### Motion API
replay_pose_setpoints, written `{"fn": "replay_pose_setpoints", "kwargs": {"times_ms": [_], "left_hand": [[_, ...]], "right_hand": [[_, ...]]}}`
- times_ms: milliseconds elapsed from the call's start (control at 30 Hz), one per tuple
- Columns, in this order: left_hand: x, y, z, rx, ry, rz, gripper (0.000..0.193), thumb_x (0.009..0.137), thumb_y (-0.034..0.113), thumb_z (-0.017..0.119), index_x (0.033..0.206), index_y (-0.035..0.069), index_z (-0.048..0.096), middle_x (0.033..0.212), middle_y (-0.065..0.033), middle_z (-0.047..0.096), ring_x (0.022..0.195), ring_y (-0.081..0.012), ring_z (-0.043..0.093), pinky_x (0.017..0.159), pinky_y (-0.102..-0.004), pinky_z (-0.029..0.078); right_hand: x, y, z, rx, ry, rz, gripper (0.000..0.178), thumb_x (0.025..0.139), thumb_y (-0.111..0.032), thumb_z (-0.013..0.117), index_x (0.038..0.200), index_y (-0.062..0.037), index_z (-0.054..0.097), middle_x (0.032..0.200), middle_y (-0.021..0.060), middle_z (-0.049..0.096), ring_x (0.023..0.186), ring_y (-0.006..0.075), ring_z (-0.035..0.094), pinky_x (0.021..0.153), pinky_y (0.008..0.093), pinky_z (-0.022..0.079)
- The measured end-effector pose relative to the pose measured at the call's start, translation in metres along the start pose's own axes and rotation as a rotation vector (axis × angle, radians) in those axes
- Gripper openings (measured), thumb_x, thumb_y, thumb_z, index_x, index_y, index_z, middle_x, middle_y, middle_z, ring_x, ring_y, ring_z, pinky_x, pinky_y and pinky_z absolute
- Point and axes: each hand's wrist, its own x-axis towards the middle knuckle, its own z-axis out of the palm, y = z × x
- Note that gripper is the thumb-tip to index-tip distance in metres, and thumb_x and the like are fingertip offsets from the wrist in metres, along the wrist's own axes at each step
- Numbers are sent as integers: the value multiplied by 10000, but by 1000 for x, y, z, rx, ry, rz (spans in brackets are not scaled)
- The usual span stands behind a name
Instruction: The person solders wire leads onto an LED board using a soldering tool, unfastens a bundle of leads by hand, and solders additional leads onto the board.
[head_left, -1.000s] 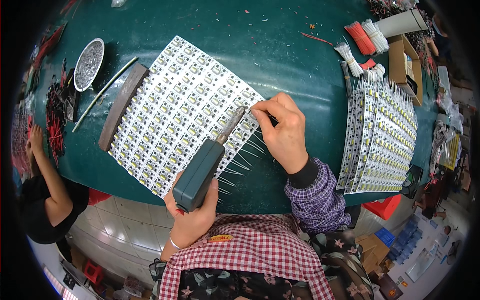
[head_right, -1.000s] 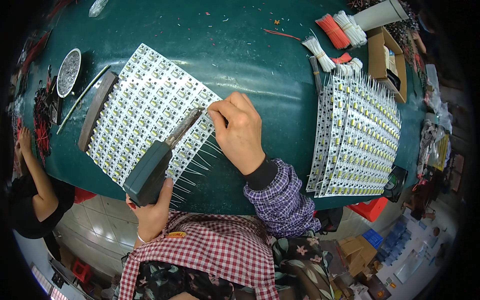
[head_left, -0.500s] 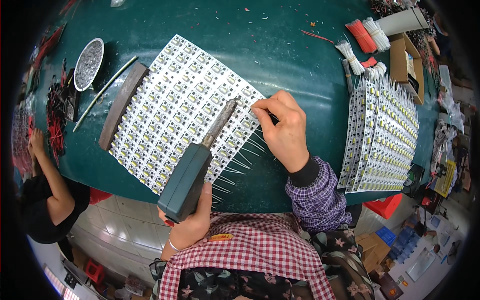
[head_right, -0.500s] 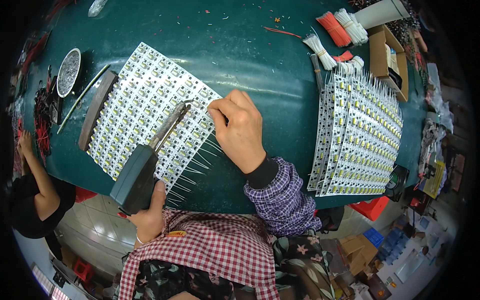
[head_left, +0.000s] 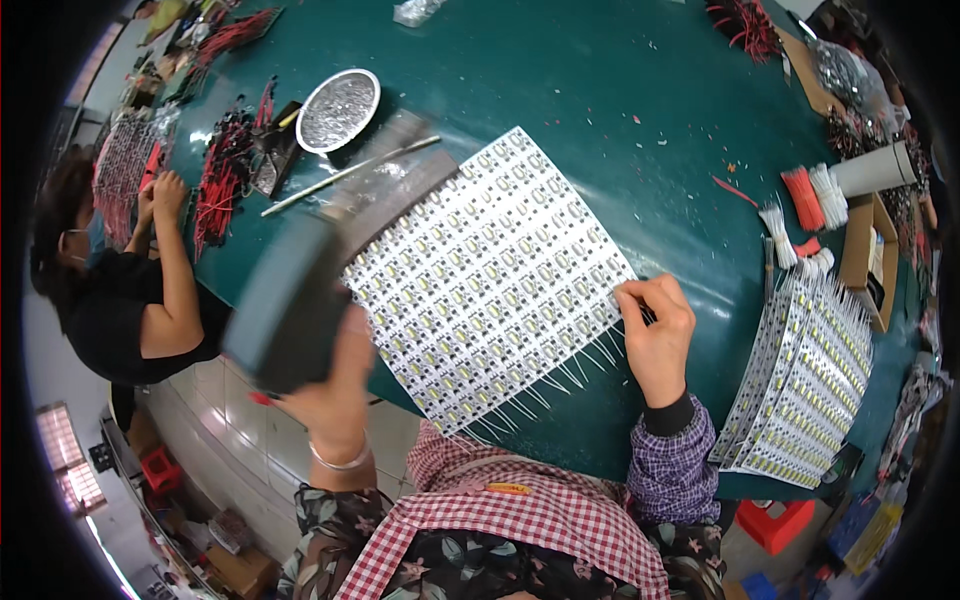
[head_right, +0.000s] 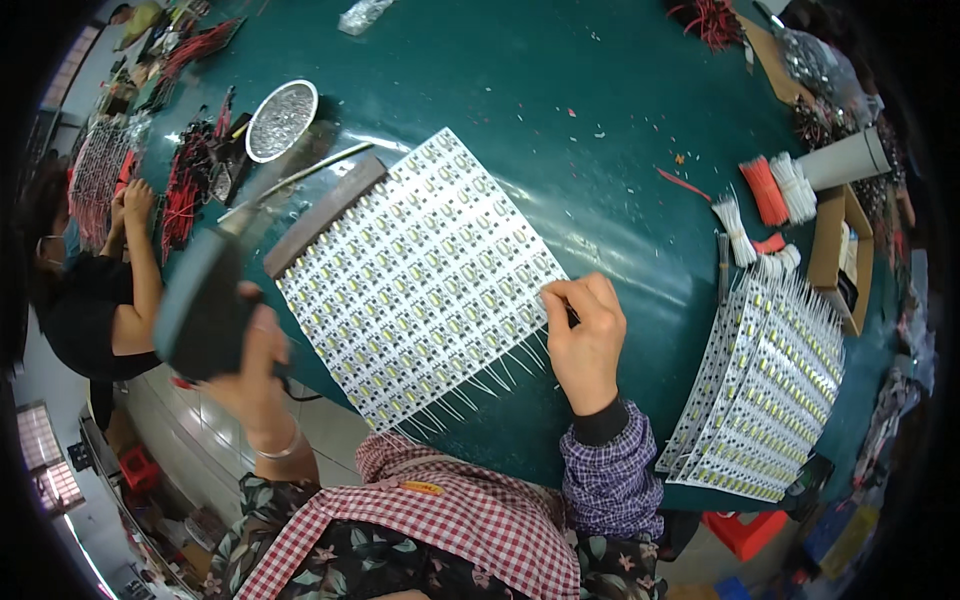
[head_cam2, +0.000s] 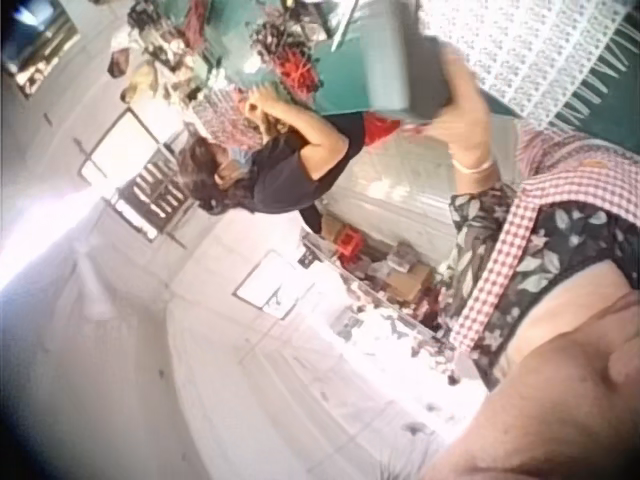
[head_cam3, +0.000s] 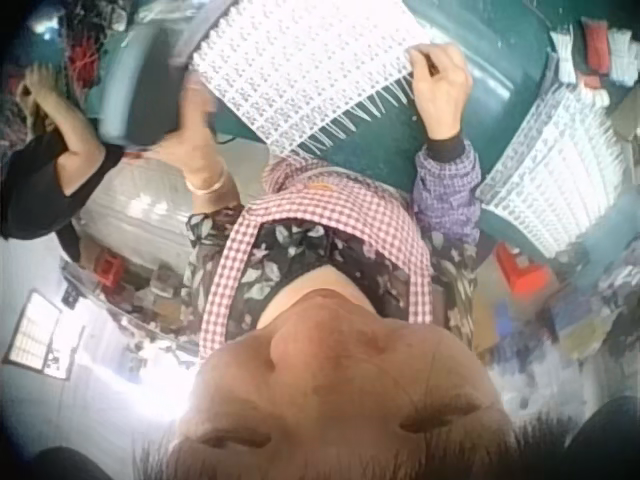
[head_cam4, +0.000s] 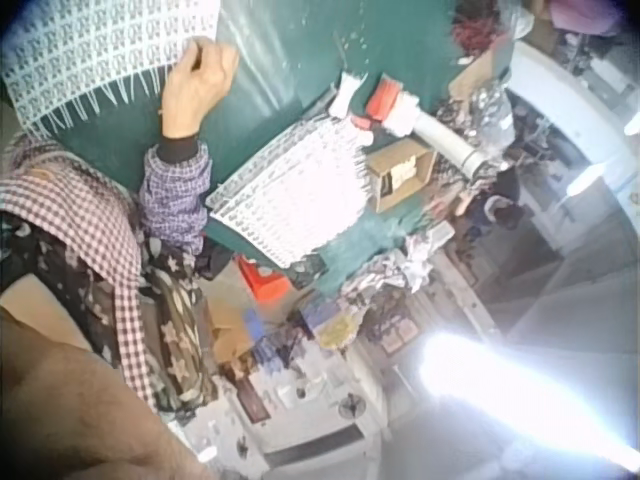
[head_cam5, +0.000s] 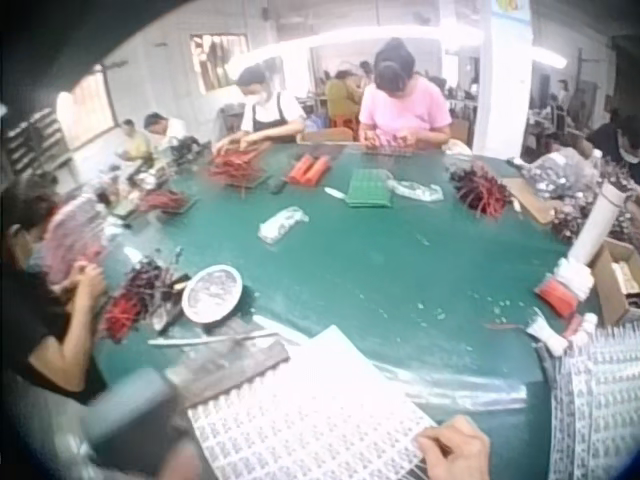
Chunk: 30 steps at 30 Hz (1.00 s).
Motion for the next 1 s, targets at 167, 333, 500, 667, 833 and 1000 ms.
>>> {"fn": "replay_pose_setpoints", "kwargs": {"times_ms": [167,333,500,667,833,1000], "left_hand": [[113,-58,-19,99,49,10,128,877,41,716,959,-47,674,714,-47,634,496,-87,517,458,-226,381],[141,-81,-55,-481,136,-366,159,923,51,662,992,-91,647,885,-144,669,597,-121,552,467,-210,405],[142,-120,-106,-789,52,-523,199,963,45,596,1072,-122,605,977,-222,656,627,-124,536,475,-188,422],[132,-149,-138,-942,192,-676,171,944,40,619,1025,-107,585,972,-221,639,635,-130,549,474,-202,443],[149,-209,-146,-1149,220,-804,322,962,62,631,1110,-201,517,829,-110,561,609,-104,488,505,-210,417],[156,-270,-234,-661,-92,-342,520,926,-16,481,1420,-135,374,1068,-77,509,938,-111,522,871,-218,468]], "right_hand": [[-1,-3,2,-2,-23,-4,39,809,28,718,843,14,702,767,111,575,703,246,580,641,352,456],[1,-4,1,-4,-56,25,37,826,15,710,861,12,700,793,110,585,718,246,587,656,348,467],[-2,-13,-13,17,-67,53,79,840,31,696,918,15,700,857,116,612,758,233,614,695,333,490],[-1,-79,-62,21,320,-135,193,856,126,625,1018,51,696,935,117,621,871,212,603,782,294,476],[6,-106,-93,-85,447,-230,213,835,141,625,997,30,705,921,115,633,856,208,601,768,300,472],[-4,-117,-118,-57,303,-343,232,760,128,712,953,-2,721,872,118,636,775,244,628,680,317,497]]}}
